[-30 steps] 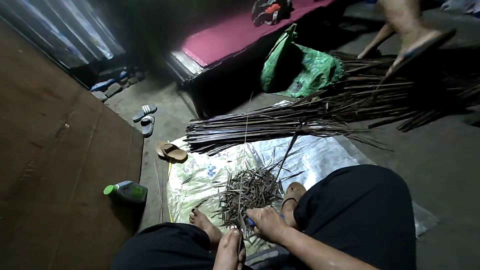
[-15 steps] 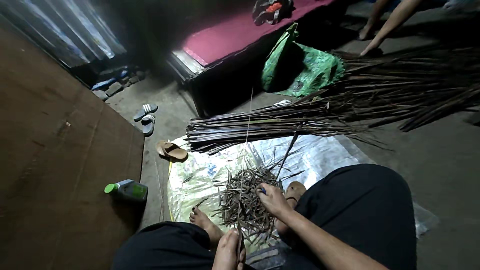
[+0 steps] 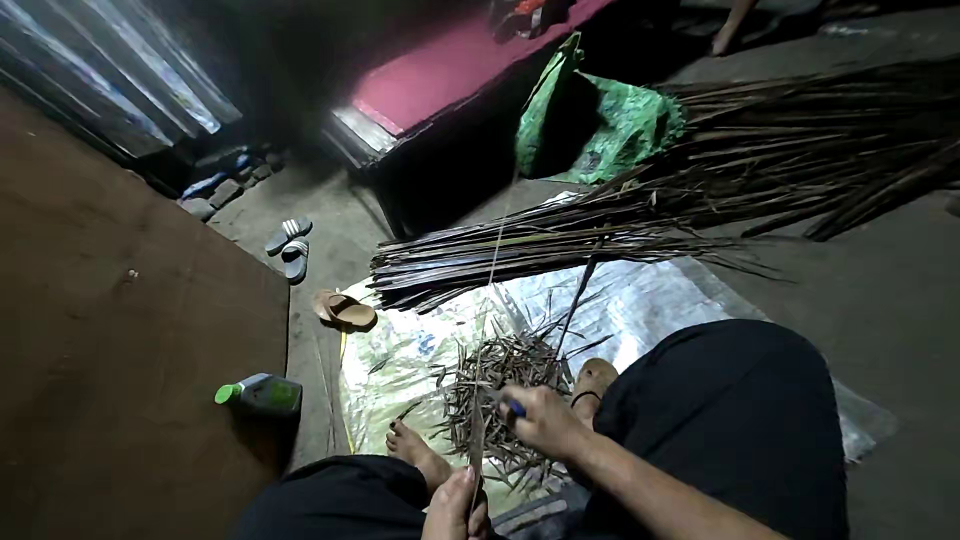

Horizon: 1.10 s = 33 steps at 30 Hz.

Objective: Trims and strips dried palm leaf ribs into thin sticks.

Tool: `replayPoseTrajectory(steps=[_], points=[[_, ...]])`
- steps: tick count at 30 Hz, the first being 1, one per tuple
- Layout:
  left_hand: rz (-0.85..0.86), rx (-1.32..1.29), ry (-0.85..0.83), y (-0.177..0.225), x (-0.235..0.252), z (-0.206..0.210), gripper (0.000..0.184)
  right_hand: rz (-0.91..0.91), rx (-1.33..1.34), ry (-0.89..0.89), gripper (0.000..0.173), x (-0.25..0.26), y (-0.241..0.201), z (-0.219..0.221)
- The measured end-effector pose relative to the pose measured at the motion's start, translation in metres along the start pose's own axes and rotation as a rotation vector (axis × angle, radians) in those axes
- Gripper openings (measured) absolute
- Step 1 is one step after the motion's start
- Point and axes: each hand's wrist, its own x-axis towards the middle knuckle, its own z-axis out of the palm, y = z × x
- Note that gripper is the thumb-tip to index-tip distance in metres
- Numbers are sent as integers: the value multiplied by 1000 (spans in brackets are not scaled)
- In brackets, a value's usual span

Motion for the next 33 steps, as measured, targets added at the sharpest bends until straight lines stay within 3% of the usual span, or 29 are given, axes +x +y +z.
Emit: replayPoseTrajectory(steps=[3, 5, 7, 10, 13, 17, 22, 25, 30, 33], points=[[-13, -78, 69, 5, 4, 8, 35, -262, -236, -43, 19, -20, -5, 31], [-38, -154, 49, 5, 5, 11, 39, -392, -332, 49, 9, -25, -6, 46], [-43, -197, 6, 3, 4, 10, 40, -427, -401, 141, 11, -22, -4, 51], [-36, -182, -14, 2, 4, 7, 35, -322, -443, 159, 9, -12, 1, 50], [-61, -126, -32, 2, 3, 8, 36, 0, -404, 9, 26, 3, 3, 28], [-53, -105, -37, -3, 1, 6, 36, 231, -355, 69, 39, 14, 6, 3], [-42, -90, 8, 2, 6, 7, 34, -39, -254, -137, 29, -13, -15, 26], [-68, -148, 46, 4, 6, 10, 34, -200, -269, -125, 15, -21, -14, 47], [-47, -96, -18, -2, 4, 8, 35, -98, -379, -168, 20, -7, -4, 40], [-57, -78, -18, -2, 4, 10, 37, -32, -461, -105, 22, 2, 3, 33]])
